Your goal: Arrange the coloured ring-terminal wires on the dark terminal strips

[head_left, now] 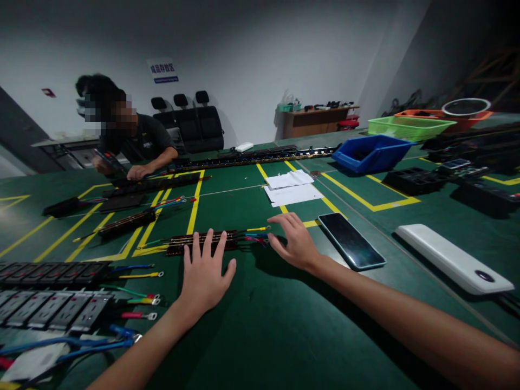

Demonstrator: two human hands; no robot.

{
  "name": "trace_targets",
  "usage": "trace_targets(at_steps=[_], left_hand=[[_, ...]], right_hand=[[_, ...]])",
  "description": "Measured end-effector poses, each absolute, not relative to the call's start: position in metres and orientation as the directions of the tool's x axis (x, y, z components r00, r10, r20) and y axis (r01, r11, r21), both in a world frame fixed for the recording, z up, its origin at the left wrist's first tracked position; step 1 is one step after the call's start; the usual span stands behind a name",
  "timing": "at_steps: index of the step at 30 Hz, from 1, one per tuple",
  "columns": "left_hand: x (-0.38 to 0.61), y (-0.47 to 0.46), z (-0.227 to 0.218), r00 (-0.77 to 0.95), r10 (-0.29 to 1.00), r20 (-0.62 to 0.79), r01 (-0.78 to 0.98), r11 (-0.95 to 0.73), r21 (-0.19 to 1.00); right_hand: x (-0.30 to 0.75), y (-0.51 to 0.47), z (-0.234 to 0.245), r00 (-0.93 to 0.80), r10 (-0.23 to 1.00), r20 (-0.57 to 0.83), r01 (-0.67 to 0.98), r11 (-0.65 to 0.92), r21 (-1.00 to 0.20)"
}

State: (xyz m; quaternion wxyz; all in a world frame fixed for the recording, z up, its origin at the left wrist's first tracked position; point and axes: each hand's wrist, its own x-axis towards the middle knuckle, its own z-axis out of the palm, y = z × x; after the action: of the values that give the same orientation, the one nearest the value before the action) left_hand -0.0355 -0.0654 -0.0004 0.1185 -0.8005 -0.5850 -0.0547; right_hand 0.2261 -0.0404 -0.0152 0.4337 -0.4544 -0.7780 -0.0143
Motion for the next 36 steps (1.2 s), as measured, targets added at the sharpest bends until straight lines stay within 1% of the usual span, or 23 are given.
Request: trace_targets(at_steps=[3,5,8,11,15,20,22,25,27,30,32,36], left_hand=[[-0.035,-0.067,0.001,0.306,0.925,0.224,0.951,-0.285,-0.123],[-0.035,-0.067,0.002,0.305,0.925,0.225,0.951,-0.284,-0.120],[-0.034,-0.068,0.002,0.300,0.927,0.225,0.953,-0.282,-0.110],[-0.035,-0.067,0.001,0.297,0.926,0.234,0.954,-0.279,-0.107],[-0.036,-0.066,-0.001,0.302,0.924,0.235,0.953,-0.285,-0.105],[-0.036,-0.067,-0.001,0.300,0.924,0.237,0.954,-0.286,-0.091],[-0.036,-0.067,0.000,0.296,0.926,0.233,0.955,-0.284,-0.083],[-0.036,-0.067,0.001,0.292,0.930,0.222,0.956,-0.285,-0.066],[-0.037,-0.067,0.001,0.290,0.931,0.220,0.957,-0.284,-0.059],[-0.037,-0.067,0.000,0.291,0.931,0.220,0.957,-0.285,-0.059],[-0.036,-0.067,0.000,0.292,0.930,0.224,0.956,-0.284,-0.068],[-0.035,-0.068,0.000,0.288,0.930,0.228,0.957,-0.276,-0.084]], right_hand=[[0.226,-0.038,-0.017,-0.266,0.768,0.583,0.720,0.560,-0.410],[0.226,-0.036,-0.019,-0.270,0.787,0.554,0.723,0.546,-0.423],[0.227,-0.034,-0.021,-0.230,0.756,0.613,0.721,0.555,-0.415],[0.228,-0.033,-0.023,-0.240,0.722,0.649,0.718,0.582,-0.382],[0.230,-0.032,-0.026,-0.243,0.724,0.646,0.733,0.573,-0.366],[0.230,-0.031,-0.027,-0.240,0.778,0.580,0.741,0.533,-0.409],[0.229,-0.032,-0.026,-0.245,0.764,0.597,0.728,0.552,-0.407],[0.228,-0.036,-0.023,-0.266,0.712,0.650,0.719,0.596,-0.358],[0.228,-0.038,-0.021,-0.303,0.690,0.657,0.721,0.617,-0.316],[0.227,-0.040,-0.019,-0.295,0.670,0.681,0.742,0.610,-0.279],[0.226,-0.040,-0.019,-0.264,0.676,0.688,0.759,0.586,-0.285],[0.225,-0.039,-0.019,-0.266,0.738,0.621,0.768,0.551,-0.326]])
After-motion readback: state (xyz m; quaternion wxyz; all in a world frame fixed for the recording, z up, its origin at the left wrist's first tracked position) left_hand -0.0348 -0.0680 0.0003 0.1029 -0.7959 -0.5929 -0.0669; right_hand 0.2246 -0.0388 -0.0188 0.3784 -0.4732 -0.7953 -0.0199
